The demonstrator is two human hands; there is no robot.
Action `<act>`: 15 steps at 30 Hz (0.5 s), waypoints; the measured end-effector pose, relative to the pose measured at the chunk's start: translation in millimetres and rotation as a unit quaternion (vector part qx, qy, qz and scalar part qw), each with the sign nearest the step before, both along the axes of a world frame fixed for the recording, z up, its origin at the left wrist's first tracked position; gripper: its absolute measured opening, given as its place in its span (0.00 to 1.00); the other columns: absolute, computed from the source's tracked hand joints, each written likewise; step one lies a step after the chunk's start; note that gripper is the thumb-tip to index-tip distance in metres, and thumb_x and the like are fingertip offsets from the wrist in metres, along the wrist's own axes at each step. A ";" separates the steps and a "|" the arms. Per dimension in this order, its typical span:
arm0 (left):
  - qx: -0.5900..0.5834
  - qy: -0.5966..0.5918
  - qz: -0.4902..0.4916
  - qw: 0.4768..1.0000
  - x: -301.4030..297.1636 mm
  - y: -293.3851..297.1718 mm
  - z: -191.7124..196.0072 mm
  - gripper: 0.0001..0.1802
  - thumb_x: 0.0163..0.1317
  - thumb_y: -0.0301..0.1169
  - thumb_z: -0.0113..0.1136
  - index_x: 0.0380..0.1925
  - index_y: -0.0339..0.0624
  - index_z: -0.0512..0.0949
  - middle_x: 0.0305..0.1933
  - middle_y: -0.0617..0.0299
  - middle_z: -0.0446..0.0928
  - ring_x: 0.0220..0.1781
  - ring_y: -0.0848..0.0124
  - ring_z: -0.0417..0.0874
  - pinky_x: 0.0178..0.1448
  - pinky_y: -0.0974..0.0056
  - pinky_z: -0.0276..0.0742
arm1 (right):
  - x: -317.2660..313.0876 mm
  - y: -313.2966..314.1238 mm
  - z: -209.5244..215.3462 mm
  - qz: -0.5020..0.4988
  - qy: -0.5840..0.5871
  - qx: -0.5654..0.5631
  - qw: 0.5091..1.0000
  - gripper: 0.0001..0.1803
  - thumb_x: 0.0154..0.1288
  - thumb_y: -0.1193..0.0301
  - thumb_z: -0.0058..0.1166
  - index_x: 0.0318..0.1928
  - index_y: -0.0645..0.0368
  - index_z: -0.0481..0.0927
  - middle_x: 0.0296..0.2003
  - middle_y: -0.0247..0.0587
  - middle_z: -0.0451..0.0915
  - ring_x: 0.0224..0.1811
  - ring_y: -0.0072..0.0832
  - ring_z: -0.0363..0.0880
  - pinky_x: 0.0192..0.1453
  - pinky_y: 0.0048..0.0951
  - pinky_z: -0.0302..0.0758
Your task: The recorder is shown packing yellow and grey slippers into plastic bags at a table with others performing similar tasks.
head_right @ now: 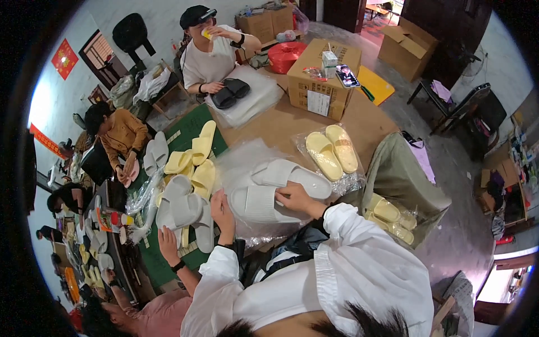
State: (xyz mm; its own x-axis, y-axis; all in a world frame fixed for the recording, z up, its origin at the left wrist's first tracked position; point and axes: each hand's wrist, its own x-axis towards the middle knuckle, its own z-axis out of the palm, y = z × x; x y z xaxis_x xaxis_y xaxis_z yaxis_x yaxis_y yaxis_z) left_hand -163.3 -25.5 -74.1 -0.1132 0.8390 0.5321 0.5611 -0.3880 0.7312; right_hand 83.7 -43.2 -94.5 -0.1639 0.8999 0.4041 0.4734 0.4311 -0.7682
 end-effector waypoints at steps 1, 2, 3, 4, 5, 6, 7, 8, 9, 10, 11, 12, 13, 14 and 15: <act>0.010 0.016 0.000 1.000 4.0 0.3 1.9 0.14 0.58 0.22 0.51 0.45 0.38 0.76 0.46 0.50 0.74 0.46 0.56 0.75 0.50 0.61 0.71 | 4.2 2.2 -2.8 -0.017 -0.019 0.022 0.999 0.09 0.53 0.67 0.56 0.33 0.56 0.83 0.22 0.41 0.78 0.24 0.36 0.72 0.30 0.32 0.69; 0.001 0.052 0.000 0.999 6.6 -1.6 3.2 0.16 0.56 0.21 0.53 0.46 0.41 0.76 0.49 0.50 0.73 0.47 0.56 0.75 0.51 0.61 0.71 | 4.2 3.0 -1.5 -0.012 -0.019 0.021 1.000 0.09 0.53 0.67 0.56 0.33 0.56 0.83 0.22 0.41 0.78 0.24 0.36 0.72 0.30 0.32 0.69; 0.000 0.052 0.005 0.999 10.1 -3.8 4.1 0.16 0.56 0.21 0.53 0.46 0.41 0.76 0.49 0.50 0.73 0.47 0.56 0.75 0.51 0.61 0.71 | 4.0 3.6 -0.6 -0.022 0.000 0.006 1.000 0.10 0.54 0.66 0.56 0.34 0.56 0.82 0.22 0.42 0.77 0.24 0.36 0.73 0.30 0.32 0.69; 0.008 0.080 -0.024 0.996 14.4 -5.9 4.7 0.15 0.57 0.22 0.52 0.46 0.41 0.76 0.50 0.50 0.72 0.47 0.56 0.75 0.51 0.61 0.70 | 4.1 4.2 0.0 -0.031 0.019 -0.010 0.999 0.11 0.54 0.66 0.56 0.36 0.57 0.82 0.22 0.44 0.77 0.24 0.37 0.73 0.30 0.32 0.70; 0.016 0.107 -0.055 0.993 18.4 -7.7 6.3 0.15 0.58 0.24 0.52 0.46 0.41 0.76 0.51 0.50 0.72 0.47 0.56 0.75 0.51 0.61 0.70 | 4.3 4.0 -0.5 -0.027 0.020 -0.013 0.999 0.11 0.54 0.66 0.56 0.36 0.57 0.82 0.22 0.44 0.77 0.24 0.37 0.73 0.30 0.32 0.70; 0.006 0.099 -0.050 0.994 21.3 -7.9 4.5 0.15 0.58 0.25 0.53 0.47 0.43 0.76 0.53 0.51 0.70 0.48 0.56 0.75 0.51 0.60 0.70 | 4.6 3.7 -1.0 -0.034 0.022 -0.029 0.999 0.11 0.54 0.67 0.57 0.37 0.58 0.81 0.20 0.45 0.75 0.23 0.36 0.72 0.28 0.32 0.69; 0.002 0.101 -0.046 0.994 22.9 -6.8 4.0 0.15 0.58 0.25 0.53 0.47 0.43 0.76 0.53 0.51 0.70 0.48 0.56 0.75 0.51 0.60 0.70 | 4.9 3.5 -1.8 -0.041 0.025 -0.046 0.998 0.12 0.54 0.68 0.57 0.38 0.59 0.80 0.19 0.46 0.73 0.21 0.36 0.71 0.27 0.32 0.68; 0.013 0.114 -0.042 0.992 24.2 -5.4 4.2 0.17 0.56 0.25 0.54 0.47 0.45 0.76 0.53 0.50 0.70 0.49 0.55 0.74 0.52 0.59 0.70 | 6.3 3.1 -3.9 -0.036 0.026 -0.049 0.998 0.12 0.54 0.68 0.57 0.38 0.59 0.80 0.19 0.46 0.73 0.21 0.36 0.71 0.27 0.32 0.68; 0.024 0.128 -0.038 0.991 25.0 -5.1 4.6 0.18 0.54 0.25 0.56 0.48 0.47 0.76 0.53 0.49 0.71 0.50 0.55 0.74 0.53 0.58 0.70 | 9.0 2.6 -6.4 -0.028 0.003 -0.071 0.997 0.15 0.54 0.66 0.57 0.42 0.59 0.79 0.22 0.47 0.74 0.25 0.37 0.72 0.30 0.32 0.69; 0.021 0.130 -0.034 0.991 25.2 -6.2 5.2 0.18 0.54 0.25 0.56 0.48 0.47 0.76 0.53 0.49 0.71 0.50 0.55 0.74 0.53 0.58 0.70 | 11.7 2.1 -9.0 -0.020 -0.019 -0.093 0.995 0.19 0.54 0.64 0.57 0.45 0.59 0.78 0.25 0.49 0.74 0.29 0.38 0.74 0.33 0.31 0.70; 0.017 0.155 -0.039 0.987 27.4 -5.4 7.4 0.18 0.55 0.26 0.56 0.48 0.48 0.77 0.54 0.48 0.70 0.51 0.54 0.74 0.53 0.57 0.70 | 16.2 2.6 -14.0 -0.017 -0.018 -0.094 0.995 0.19 0.54 0.64 0.57 0.45 0.59 0.78 0.25 0.49 0.74 0.29 0.38 0.74 0.33 0.31 0.70; 0.014 0.179 -0.045 0.983 29.4 -5.5 9.9 0.18 0.55 0.26 0.57 0.47 0.50 0.77 0.55 0.47 0.69 0.51 0.52 0.73 0.53 0.56 0.69 | 19.9 2.6 -18.9 -0.009 -0.004 -0.095 0.995 0.21 0.54 0.64 0.57 0.47 0.60 0.76 0.27 0.50 0.74 0.30 0.39 0.74 0.34 0.32 0.70; 0.014 0.181 -0.043 0.982 32.4 -6.6 12.4 0.18 0.55 0.26 0.57 0.47 0.50 0.77 0.55 0.47 0.69 0.51 0.52 0.73 0.53 0.56 0.69 | 22.5 2.6 -23.8 -0.001 0.010 -0.096 0.995 0.24 0.53 0.63 0.58 0.49 0.62 0.74 0.29 0.51 0.74 0.31 0.39 0.74 0.36 0.32 0.70; 0.018 0.186 -0.054 0.981 36.3 -8.2 15.6 0.18 0.54 0.26 0.57 0.47 0.51 0.77 0.56 0.47 0.68 0.52 0.51 0.72 0.54 0.55 0.68 | 22.8 2.6 -21.6 0.002 0.011 -0.097 0.995 0.24 0.53 0.63 0.58 0.49 0.62 0.74 0.29 0.51 0.74 0.31 0.39 0.74 0.36 0.32 0.70; 0.022 0.190 -0.067 0.979 39.8 -9.4 18.5 0.18 0.54 0.26 0.57 0.46 0.52 0.78 0.58 0.46 0.66 0.54 0.50 0.71 0.54 0.55 0.68 | 23.6 1.9 -18.7 0.006 0.015 -0.107 0.994 0.25 0.54 0.63 0.58 0.50 0.63 0.73 0.31 0.52 0.74 0.33 0.40 0.74 0.37 0.32 0.70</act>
